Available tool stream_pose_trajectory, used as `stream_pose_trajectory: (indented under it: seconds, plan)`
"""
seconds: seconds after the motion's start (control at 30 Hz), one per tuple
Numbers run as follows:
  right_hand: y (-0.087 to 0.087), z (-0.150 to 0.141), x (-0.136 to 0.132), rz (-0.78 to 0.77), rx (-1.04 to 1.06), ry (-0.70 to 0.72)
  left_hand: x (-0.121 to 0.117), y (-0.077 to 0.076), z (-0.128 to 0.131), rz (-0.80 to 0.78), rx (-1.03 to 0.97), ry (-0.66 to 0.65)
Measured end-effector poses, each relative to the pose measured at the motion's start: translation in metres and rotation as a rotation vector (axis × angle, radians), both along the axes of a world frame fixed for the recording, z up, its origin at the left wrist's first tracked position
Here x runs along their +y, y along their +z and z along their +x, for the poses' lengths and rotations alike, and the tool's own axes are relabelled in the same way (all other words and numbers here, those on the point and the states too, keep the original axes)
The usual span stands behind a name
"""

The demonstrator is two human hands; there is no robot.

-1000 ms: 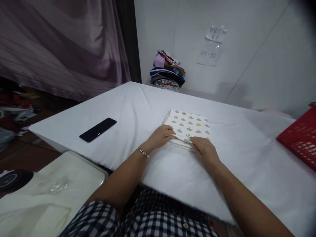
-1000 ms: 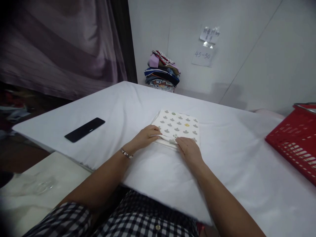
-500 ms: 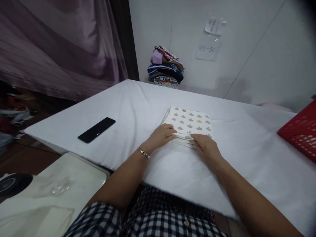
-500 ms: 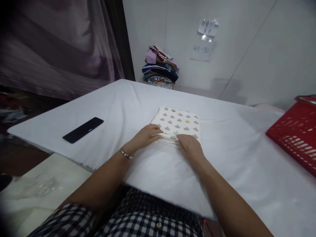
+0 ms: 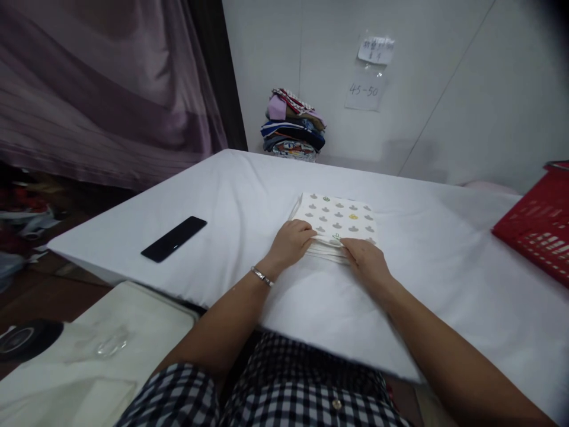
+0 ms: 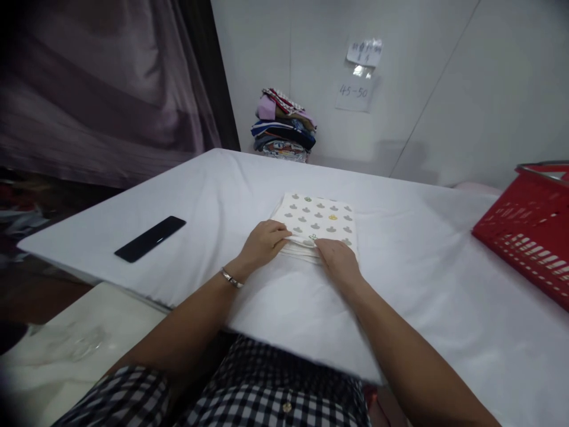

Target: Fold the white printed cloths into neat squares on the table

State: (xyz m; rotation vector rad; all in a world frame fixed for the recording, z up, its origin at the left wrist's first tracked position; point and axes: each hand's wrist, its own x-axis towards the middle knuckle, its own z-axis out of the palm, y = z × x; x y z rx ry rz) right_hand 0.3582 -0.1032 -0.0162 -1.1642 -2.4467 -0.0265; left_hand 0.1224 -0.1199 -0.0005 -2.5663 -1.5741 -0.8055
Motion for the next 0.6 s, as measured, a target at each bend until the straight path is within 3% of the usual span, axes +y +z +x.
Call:
stream_pose_trajectory:
  seconds: [0.2,0.4,0.5,0.6]
  plan:
    - [0.002,-0.002,-0.002,0.047,-0.042,0.048,0.0,-0.006,0.004,0.068,0.104,0.03]
    - [-0.001,-0.003,0.0,0.097,-0.03,0.04,-0.01,-0.005,0.011,0.265,0.057,-0.034]
    - [-0.003,-0.003,0.001,0.113,-0.023,0.033,-0.016,-0.008,0.017,0.287,0.119,-0.086]
    - [-0.004,-0.004,0.001,0.125,-0.021,0.019,-0.016,-0.012,0.02,0.262,0.17,-0.05]
